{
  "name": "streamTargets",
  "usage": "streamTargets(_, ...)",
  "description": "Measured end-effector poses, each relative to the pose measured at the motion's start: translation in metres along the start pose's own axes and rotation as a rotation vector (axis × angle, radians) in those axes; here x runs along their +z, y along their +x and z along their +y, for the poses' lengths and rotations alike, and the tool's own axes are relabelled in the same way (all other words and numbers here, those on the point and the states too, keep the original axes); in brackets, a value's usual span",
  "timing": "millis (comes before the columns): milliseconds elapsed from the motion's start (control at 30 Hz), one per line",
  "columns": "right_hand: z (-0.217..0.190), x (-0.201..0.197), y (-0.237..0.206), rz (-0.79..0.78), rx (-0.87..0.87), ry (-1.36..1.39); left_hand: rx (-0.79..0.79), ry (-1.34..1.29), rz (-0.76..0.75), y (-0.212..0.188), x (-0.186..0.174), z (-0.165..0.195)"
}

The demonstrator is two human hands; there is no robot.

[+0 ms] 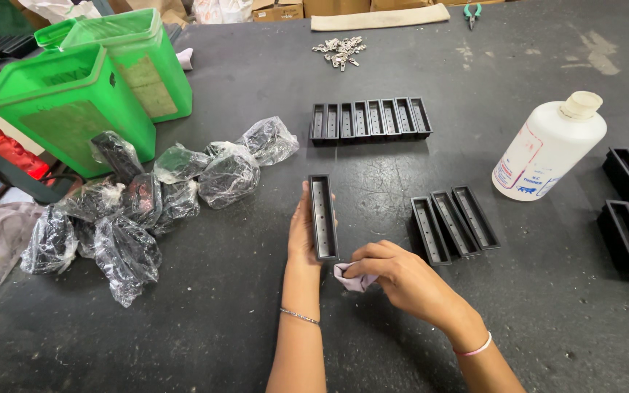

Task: The person wipes the interior and exterior surfaces of small black plastic trays using a cloth. They handle the trays one at a time, turning them over to clean all sides, then place them into a larger tray on the table.

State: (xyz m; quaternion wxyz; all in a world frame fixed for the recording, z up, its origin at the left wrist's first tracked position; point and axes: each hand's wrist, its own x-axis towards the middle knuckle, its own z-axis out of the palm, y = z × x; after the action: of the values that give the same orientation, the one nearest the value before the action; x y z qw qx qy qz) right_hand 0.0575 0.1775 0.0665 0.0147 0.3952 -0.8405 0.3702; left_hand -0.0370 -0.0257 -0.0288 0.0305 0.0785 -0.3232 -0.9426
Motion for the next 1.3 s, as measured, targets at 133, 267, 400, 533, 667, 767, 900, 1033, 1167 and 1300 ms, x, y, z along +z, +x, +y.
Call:
streamTargets(133, 0.000, -0.001, 0.000, -0.002, -0.012, 0.000, -0.002, -0.033, -0.041, 0.004, -0.003, -0.001)
streamTargets(267, 0.000, -0.002, 0.002, -0.015, -0.001, 0.017, 0.001, -0.048, -0.070, 0.006, -0.004, -0.001)
streamTargets(400, 0.000, -0.001, 0.002, -0.020, 0.014, 0.020, 0.008, -0.026, -0.047, 0.005, -0.004, -0.002)
streamTargets(533, 0.000, -0.001, 0.001, -0.019, 0.012, 0.022, 0.017, 0.007, -0.068, 0.003, -0.004, -0.002)
streamTargets(667, -0.002, -0.001, 0.001, -0.019, 0.015, 0.032, 0.015, 0.007, -0.073, -0.002, 0.001, 0.001)
streamTargets(767, -0.001, -0.004, 0.003, -0.010, 0.000, 0.024, 0.008, 0.160, 0.063, -0.003, 0.009, 0.005)
streamTargets(900, 0.002, -0.007, 0.002, -0.042, -0.004, 0.087, -0.012, 0.183, 0.052, -0.007, 0.014, 0.008)
streamTargets(1033, 0.013, -0.020, -0.007, 0.068, 0.025, 0.401, -0.028, 0.197, -0.014, -0.013, 0.017, 0.008)
streamTargets(1167, 0.025, -0.024, -0.008, 0.479, 0.124, 0.431, -0.027, 0.211, -0.157, -0.019, 0.029, -0.001)
streamTargets(1300, 0.033, -0.024, -0.007, 0.689, 0.321, 0.500, 0.026, 0.262, -0.274, -0.027, 0.042, -0.012)
